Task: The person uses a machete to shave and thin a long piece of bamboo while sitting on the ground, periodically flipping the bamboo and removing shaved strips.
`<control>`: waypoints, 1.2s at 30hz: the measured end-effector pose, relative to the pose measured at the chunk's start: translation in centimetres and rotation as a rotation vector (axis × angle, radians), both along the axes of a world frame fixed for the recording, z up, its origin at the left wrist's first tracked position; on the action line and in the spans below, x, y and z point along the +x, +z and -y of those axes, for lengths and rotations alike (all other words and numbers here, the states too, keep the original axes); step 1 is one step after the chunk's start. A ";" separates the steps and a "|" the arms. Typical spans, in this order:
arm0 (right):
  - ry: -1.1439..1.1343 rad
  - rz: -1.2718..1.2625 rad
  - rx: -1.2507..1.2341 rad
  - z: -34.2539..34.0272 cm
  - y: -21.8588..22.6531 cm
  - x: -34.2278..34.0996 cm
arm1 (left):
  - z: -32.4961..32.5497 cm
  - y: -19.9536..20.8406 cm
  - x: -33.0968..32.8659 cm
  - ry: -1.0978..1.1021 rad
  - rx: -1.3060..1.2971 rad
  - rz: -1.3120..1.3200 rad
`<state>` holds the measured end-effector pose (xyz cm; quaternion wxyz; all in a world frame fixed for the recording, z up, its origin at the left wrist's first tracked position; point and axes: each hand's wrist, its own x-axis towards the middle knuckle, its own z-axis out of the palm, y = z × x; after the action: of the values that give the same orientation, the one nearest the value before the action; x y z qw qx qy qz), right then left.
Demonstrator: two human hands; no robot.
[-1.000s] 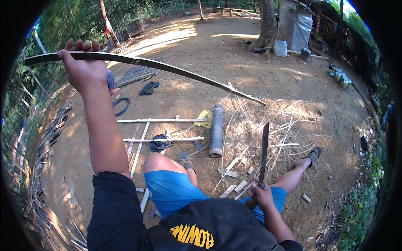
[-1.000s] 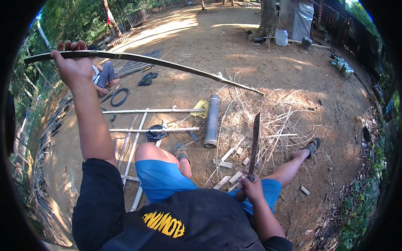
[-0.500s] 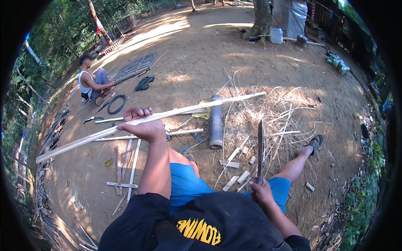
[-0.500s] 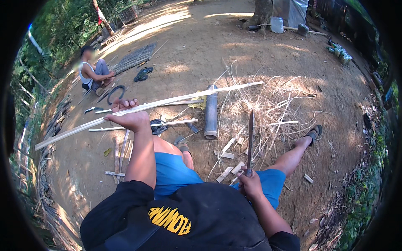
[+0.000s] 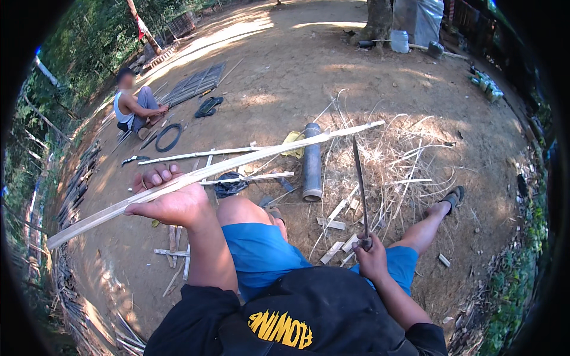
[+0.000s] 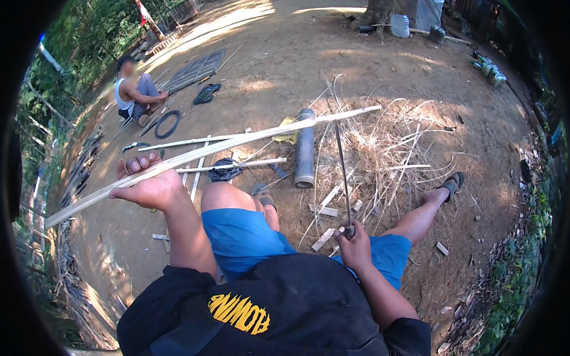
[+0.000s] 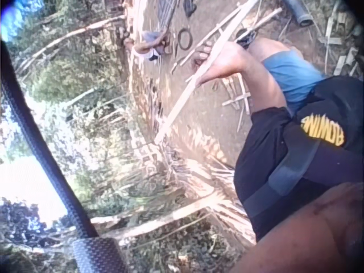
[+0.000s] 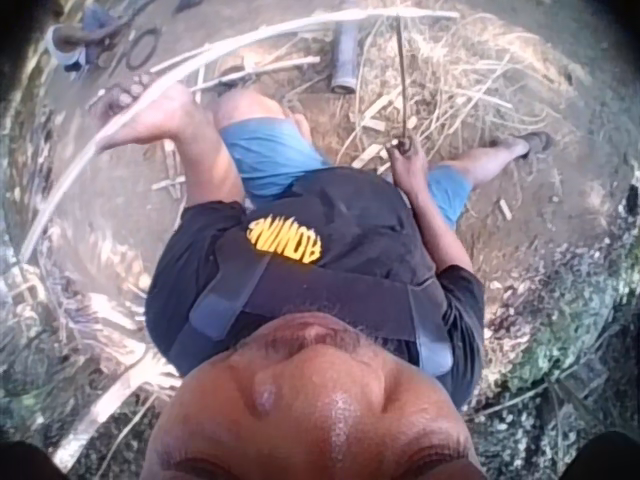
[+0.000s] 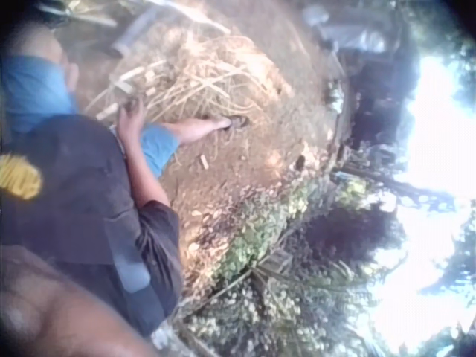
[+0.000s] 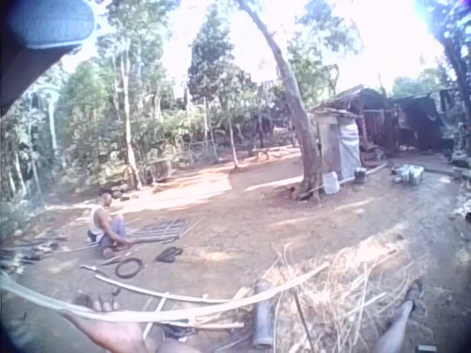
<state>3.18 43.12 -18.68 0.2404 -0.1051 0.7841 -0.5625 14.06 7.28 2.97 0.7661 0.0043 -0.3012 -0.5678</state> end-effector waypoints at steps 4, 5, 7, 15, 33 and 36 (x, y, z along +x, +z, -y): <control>0.024 -0.011 -0.045 2.6 1.0 -0.8 | 0.2 -1.4 0.5 -0.150 -0.256 -0.065; 0.027 -0.036 -0.029 3.4 1.6 -1.2 | -0.2 -1.3 0.5 -0.182 -0.325 -0.079; 0.020 -0.081 0.009 4.9 2.5 -2.1 | -1.9 -1.3 0.0 -0.237 -0.444 -0.058; 0.286 -0.270 0.052 9.8 11.2 -0.9 | -6.4 -0.1 -0.3 -0.578 -0.643 0.076; 0.154 -0.468 0.215 7.2 4.8 -4.0 | -9.8 -0.1 1.6 -0.468 -0.523 0.131; 0.265 -0.440 0.183 8.2 8.4 -1.4 | -9.3 -0.1 2.7 -0.518 -0.507 0.125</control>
<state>1.82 34.90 -10.28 0.1440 -0.3043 0.8445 -0.4166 16.78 16.63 2.92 0.5536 -0.2274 -0.4695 -0.6491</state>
